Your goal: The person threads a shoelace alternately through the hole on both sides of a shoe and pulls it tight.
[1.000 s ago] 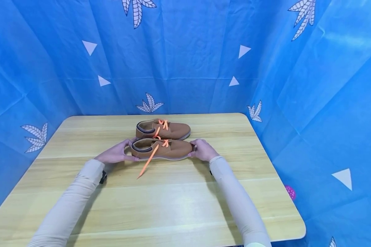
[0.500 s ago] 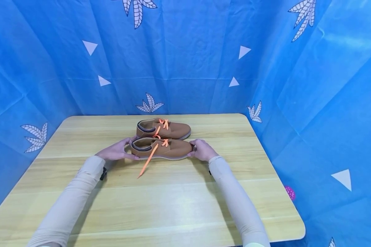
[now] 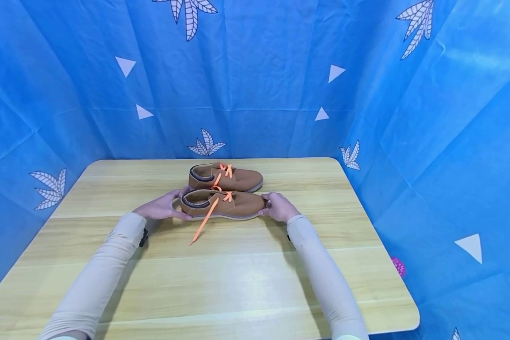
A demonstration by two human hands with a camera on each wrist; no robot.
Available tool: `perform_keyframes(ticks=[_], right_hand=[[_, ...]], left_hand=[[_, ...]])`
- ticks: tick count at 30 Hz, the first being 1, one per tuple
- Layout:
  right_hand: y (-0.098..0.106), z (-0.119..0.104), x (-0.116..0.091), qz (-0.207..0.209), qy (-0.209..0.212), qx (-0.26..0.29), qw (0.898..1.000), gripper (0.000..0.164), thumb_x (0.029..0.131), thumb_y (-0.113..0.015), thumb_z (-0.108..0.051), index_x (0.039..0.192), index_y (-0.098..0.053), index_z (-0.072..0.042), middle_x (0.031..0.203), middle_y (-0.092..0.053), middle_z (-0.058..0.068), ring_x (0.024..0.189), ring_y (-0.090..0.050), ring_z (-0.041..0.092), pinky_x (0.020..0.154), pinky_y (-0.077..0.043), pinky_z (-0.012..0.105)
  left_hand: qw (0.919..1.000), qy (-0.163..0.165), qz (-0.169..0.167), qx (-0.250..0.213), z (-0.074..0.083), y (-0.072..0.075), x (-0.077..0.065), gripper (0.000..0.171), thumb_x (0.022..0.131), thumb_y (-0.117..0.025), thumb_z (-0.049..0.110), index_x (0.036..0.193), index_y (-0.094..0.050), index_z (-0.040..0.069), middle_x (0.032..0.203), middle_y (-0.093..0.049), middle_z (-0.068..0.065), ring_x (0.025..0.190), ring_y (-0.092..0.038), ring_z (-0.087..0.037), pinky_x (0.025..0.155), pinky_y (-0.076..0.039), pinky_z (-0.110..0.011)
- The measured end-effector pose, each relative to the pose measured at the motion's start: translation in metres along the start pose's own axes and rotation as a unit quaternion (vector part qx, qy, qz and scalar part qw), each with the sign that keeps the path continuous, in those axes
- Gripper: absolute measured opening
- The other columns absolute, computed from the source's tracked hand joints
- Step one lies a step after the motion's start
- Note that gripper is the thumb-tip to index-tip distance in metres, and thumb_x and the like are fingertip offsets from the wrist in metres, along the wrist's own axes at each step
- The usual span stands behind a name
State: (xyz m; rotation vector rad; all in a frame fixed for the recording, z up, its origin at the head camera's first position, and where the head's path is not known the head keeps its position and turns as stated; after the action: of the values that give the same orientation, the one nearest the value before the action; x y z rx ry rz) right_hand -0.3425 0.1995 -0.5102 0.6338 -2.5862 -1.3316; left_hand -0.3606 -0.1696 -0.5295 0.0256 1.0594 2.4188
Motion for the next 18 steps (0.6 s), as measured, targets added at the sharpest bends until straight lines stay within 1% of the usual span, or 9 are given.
perform_keyframes(ticks=[1,4,6,7,8,11,13,15,18], right_hand=[[0.0,0.001,0.0,0.0,0.0,-0.002,1.0,0.053,0.094,-0.076,-0.013,0.144,-0.059,-0.002,0.141,-0.065,0.016,0.122,-0.067,0.028,0.105,-0.054,0.045],[0.001,0.003,0.0,0.004,-0.005,-0.002,1.0,0.055,0.094,-0.076,-0.015,0.145,-0.058,-0.003,0.143,-0.064,0.016,0.12,-0.067,0.028,0.104,-0.054,0.045],[0.002,0.005,0.0,0.009,-0.01,0.002,1.0,0.057,0.094,-0.076,-0.015,0.146,-0.056,-0.002,0.145,-0.062,0.017,0.118,-0.068,0.029,0.103,-0.055,0.045],[0.002,0.005,-0.001,0.012,-0.011,0.003,1.0,0.058,0.094,-0.077,-0.015,0.146,-0.055,0.0,0.146,-0.062,0.018,0.118,-0.068,0.029,0.103,-0.055,0.045],[0.002,0.006,-0.002,0.014,-0.014,0.006,1.0,0.059,0.094,-0.077,-0.015,0.146,-0.054,0.001,0.145,-0.061,0.019,0.117,-0.069,0.03,0.102,-0.055,0.045],[0.003,0.007,-0.004,0.019,-0.019,0.015,1.0,0.064,0.094,-0.076,-0.016,0.148,-0.049,0.006,0.141,-0.063,0.023,0.114,-0.071,0.031,0.101,-0.056,0.044],[0.002,0.009,-0.007,0.022,-0.023,0.026,0.999,0.067,0.095,-0.075,-0.017,0.149,-0.046,0.009,0.136,-0.065,0.024,0.111,-0.072,0.032,0.099,-0.057,0.045],[0.003,0.009,-0.011,0.027,-0.026,0.03,0.999,0.069,0.096,-0.074,-0.02,0.15,-0.043,0.01,0.135,-0.065,0.025,0.111,-0.072,0.034,0.1,-0.056,0.046],[0.004,0.008,-0.021,0.039,-0.03,0.032,0.998,0.069,0.1,-0.07,-0.027,0.152,-0.042,0.008,0.143,-0.06,0.026,0.124,-0.065,0.039,0.107,-0.052,0.051]], left_hand=[[1.0,-0.002,0.003,0.0,0.001,0.0,0.0,0.113,0.076,-0.087,0.056,0.16,-0.028,0.008,0.174,-0.016,-0.014,0.16,-0.015,-0.042,0.124,-0.02,-0.068],[0.9998,-0.015,0.011,-0.005,0.005,-0.001,-0.001,0.112,0.077,-0.088,0.052,0.159,-0.029,0.006,0.168,-0.03,-0.017,0.158,-0.022,-0.042,0.124,-0.022,-0.068],[0.9997,-0.017,0.017,-0.005,0.008,-0.001,-0.003,0.117,0.076,-0.089,0.05,0.162,-0.023,0.004,0.159,-0.04,-0.02,0.155,-0.027,-0.043,0.123,-0.024,-0.067],[0.9996,-0.017,0.02,-0.001,0.009,-0.002,-0.004,0.117,0.076,-0.089,0.05,0.162,-0.023,0.004,0.157,-0.041,-0.021,0.154,-0.028,-0.044,0.123,-0.023,-0.068],[0.9996,-0.018,0.021,0.003,0.01,-0.002,-0.006,0.112,0.077,-0.089,0.049,0.16,-0.028,0.003,0.157,-0.04,-0.023,0.154,-0.027,-0.046,0.123,-0.022,-0.068],[0.9994,-0.014,0.024,0.019,0.013,-0.005,-0.011,0.09,0.078,-0.088,0.048,0.145,-0.047,0.004,0.166,-0.028,-0.027,0.156,-0.02,-0.048,0.124,-0.018,-0.068],[0.9991,-0.015,0.027,0.028,0.015,-0.006,-0.015,0.077,0.08,-0.087,0.046,0.137,-0.053,0.006,0.17,-0.018,-0.027,0.157,-0.016,-0.05,0.125,-0.016,-0.068],[0.9981,-0.024,0.038,0.041,0.018,-0.005,-0.022,0.08,0.083,-0.084,0.046,0.142,-0.051,0.005,0.169,-0.019,-0.03,0.156,-0.018,-0.052,0.124,-0.017,-0.069],[0.9942,-0.023,0.072,0.078,0.022,-0.004,-0.036,0.087,0.088,-0.077,0.053,0.151,-0.043,0.003,0.169,-0.019,-0.029,0.156,-0.018,-0.051,0.124,-0.019,-0.069]])
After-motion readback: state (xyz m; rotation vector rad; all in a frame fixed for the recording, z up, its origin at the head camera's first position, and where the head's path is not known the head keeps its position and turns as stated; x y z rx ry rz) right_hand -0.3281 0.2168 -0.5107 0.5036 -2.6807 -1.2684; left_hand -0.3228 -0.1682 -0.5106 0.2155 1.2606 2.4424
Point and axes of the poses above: each hand's wrist, its own x-axis towards the middle knuckle, its own y-axis out of the back of the hand, z = x × y, the point moved 5 cm from there along x, towards the middle knuckle
